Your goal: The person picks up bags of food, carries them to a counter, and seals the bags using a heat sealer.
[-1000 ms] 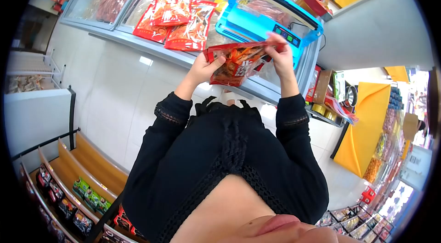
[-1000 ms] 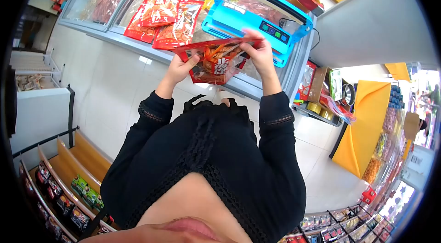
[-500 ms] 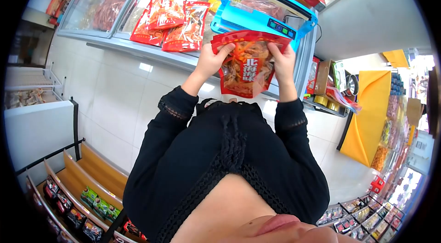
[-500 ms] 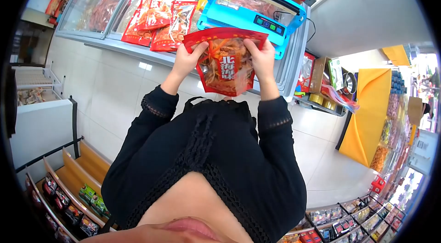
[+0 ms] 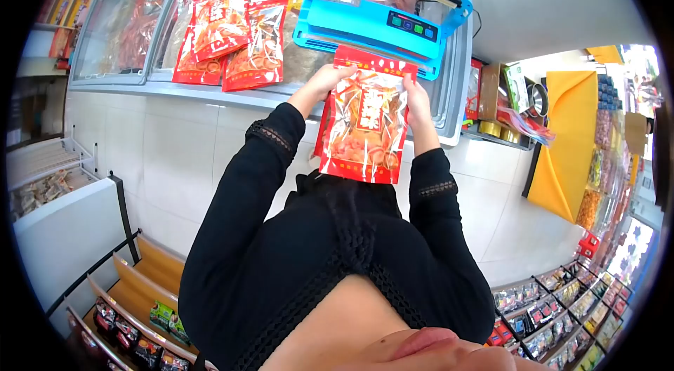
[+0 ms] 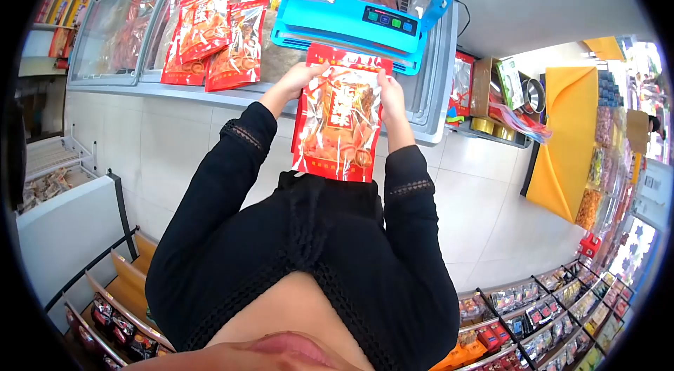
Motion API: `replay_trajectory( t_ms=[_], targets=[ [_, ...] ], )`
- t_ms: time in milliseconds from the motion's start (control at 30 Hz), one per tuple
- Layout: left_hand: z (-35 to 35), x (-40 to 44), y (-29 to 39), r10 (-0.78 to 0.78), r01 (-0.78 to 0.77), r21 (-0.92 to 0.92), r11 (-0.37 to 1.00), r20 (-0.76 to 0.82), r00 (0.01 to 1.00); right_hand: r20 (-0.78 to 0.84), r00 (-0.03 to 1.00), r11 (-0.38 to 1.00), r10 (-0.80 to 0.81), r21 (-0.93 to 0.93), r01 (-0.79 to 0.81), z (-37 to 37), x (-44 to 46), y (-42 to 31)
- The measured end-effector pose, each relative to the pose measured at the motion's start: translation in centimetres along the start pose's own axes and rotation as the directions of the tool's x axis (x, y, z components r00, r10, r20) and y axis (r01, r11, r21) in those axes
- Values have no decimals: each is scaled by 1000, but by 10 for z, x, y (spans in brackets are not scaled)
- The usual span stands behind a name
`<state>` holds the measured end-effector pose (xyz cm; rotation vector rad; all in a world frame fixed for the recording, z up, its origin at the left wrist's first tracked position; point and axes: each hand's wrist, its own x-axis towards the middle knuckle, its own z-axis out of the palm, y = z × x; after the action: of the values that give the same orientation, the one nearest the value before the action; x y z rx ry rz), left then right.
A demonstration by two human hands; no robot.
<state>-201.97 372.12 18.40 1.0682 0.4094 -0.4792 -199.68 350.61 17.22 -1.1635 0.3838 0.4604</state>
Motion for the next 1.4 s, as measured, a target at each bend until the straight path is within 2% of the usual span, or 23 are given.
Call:
replay_trajectory(
  t_ms=[33,67,133,167,200,233,300,433,467,500,533,567,633,700,733,900,967,1067,1133,1267,1333,1367,1400],
  targets=[
    [-2,4,-2,-60,59,-15,998,-12,998,1,999,994,37,105,-37,0,5,1],
    [-5,12,-5,-75,75,3,997,-52,996,13,999,995,32,93,-33,-4,16,6],
    [-11,29,-12,-13,12,-10,1000,-108,994,34,999,995,29,91,-32,-9,35,15],
    [-14,37,-16,50,-55,-28,998,-156,986,27,999,999,19,44,-20,-11,42,17],
    [-16,44,-16,100,-88,65,994,-222,970,19,1000,1000,7,-3,-7,-12,48,18],
    [-18,52,-15,102,-89,67,994,-227,969,24,1000,1000,9,-1,-9,-14,54,19],
    [-22,61,-15,165,-106,232,967,-252,954,-31,999,998,-4,-62,2,-17,60,23],
    [-27,64,-12,82,-5,256,967,-290,954,20,1000,995,24,-100,-22,-17,58,18],
    [-28,64,-11,133,-4,374,928,-319,938,-34,995,971,95,-218,-100,-21,61,15],
    [-28,64,-8,188,1,487,874,-339,922,-39,995,972,92,-212,-98,-25,64,15],
    [-23,61,-3,153,5,410,912,-352,923,-44,995,963,91,-252,-99,-29,68,17],
    [-26,64,-2,150,8,416,909,-347,926,-52,994,951,94,-290,-105,-31,69,21],
    [-31,68,1,42,196,503,842,-423,905,-63,986,965,157,-204,-167,-22,56,7],
    [-31,68,3,-8,223,509,831,-392,920,-45,958,959,283,36,-282,-17,48,4],
    [-32,70,3,-46,229,464,855,-372,927,-38,969,964,242,125,-236,-20,55,15],
    [-30,62,13,-133,231,313,921,-303,944,-115,982,986,148,93,-138,-21,61,29],
    [-48,75,-1,-219,220,-15,975,-148,964,-144,984,989,106,114,-90,-15,59,26],
    [-47,76,3,-167,190,94,977,-210,963,-251,965,997,76,23,-72,-5,58,14],
    [-47,78,2,-141,184,164,969,-241,960,-244,966,981,-81,-190,35,-4,63,9],
    [-45,79,0,-144,192,168,967,-265,954,-285,958,984,14,-168,-64,6,51,-10],
    [-43,76,0,-77,127,172,977,-269,960,-253,966,860,53,-480,-173,1,54,-18],
    [-41,74,0,-72,122,171,978,-271,960,-248,967,860,51,-482,-169,-2,56,-28],
    [-35,70,3,-28,88,191,978,-300,953,-255,965,638,62,-733,-235,-6,59,-44]
  ],
)
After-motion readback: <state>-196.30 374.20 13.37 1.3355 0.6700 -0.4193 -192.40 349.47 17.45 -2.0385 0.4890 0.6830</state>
